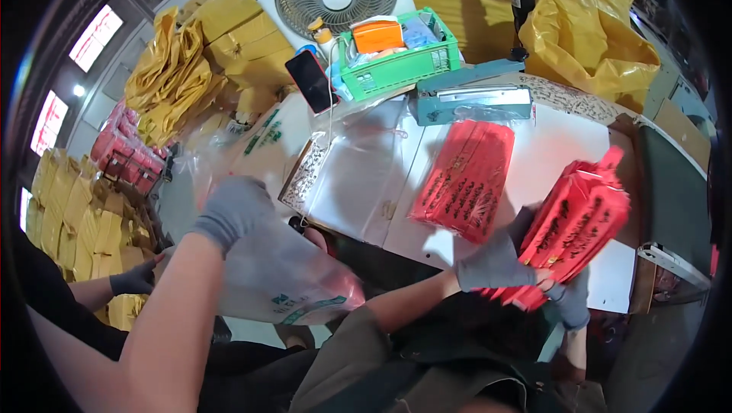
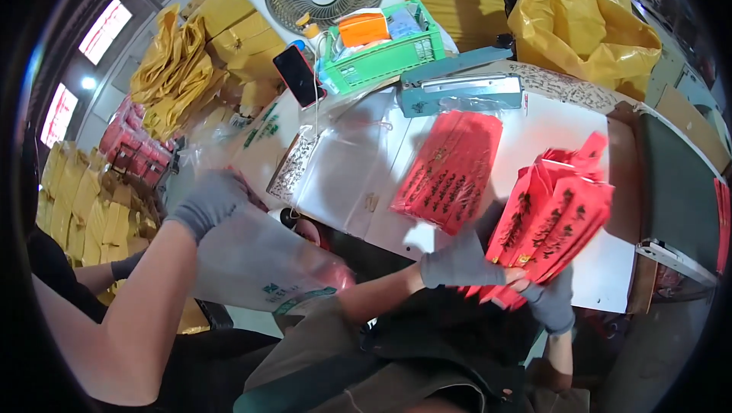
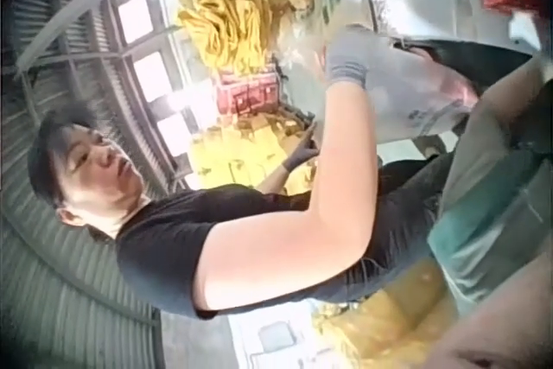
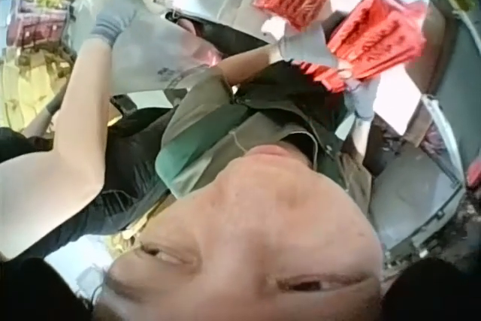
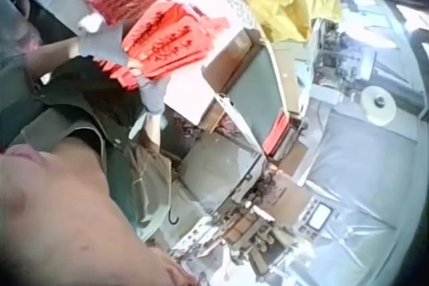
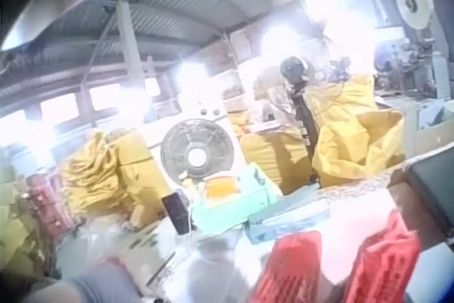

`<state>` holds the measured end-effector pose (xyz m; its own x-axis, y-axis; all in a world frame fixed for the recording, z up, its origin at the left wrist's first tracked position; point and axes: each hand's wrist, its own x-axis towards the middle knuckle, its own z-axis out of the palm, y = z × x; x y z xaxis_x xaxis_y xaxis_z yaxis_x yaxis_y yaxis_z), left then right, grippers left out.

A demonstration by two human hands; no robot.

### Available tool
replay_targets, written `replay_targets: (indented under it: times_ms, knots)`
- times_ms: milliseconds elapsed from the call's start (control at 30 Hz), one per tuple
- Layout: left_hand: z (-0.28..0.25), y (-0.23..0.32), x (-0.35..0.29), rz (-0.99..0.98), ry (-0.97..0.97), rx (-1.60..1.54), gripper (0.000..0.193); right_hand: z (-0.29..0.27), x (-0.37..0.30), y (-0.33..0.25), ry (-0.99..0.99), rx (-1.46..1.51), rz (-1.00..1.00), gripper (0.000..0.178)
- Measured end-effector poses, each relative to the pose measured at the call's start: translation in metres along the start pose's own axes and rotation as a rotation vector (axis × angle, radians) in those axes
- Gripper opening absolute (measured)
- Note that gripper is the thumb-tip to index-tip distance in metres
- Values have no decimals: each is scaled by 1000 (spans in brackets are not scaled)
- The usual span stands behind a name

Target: Packaging bundles of red incense sticks into plastic bags on a production line.

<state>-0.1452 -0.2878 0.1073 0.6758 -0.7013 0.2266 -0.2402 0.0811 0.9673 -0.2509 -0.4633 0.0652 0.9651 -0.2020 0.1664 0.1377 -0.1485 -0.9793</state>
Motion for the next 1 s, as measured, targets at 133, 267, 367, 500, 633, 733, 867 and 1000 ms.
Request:
replay_targets:
  times_ms: [133, 267, 367, 500, 633, 733, 867, 1000]
  knots:
    - [-6, 9, 17, 177, -7, -135, 103, -27, 24, 16, 5, -109, -98, 88]
    - [-14, 3, 24, 388, 110, -153, 101, 21, 71, -68, -12, 336, -254, 131]
    - [-22, 0, 28, 416, 108, -110, 104, 24, 85, -84, 28, 252, -397, 140]
    - [0, 12, 22, 207, 217, -197, 96, 30, 74, -67, 273, -40, -537, 125]
    - [-5, 29, -5, -19, 36, -81, 86, 31, 31, -63, 189, 212, -189, 99]
    - [2, -16, -14, -137, -114, -276, 87, 7, 57, -44, -365, 420, 121, 72]
    - [23, -56, -31, -149, 177, -224, 62, 20, 89, -3, -598, 362, 107, 42]
    - [-11, -123, -70, 15, 278, 327, 49, 58, 108, 7, -729, 203, 167, 17]
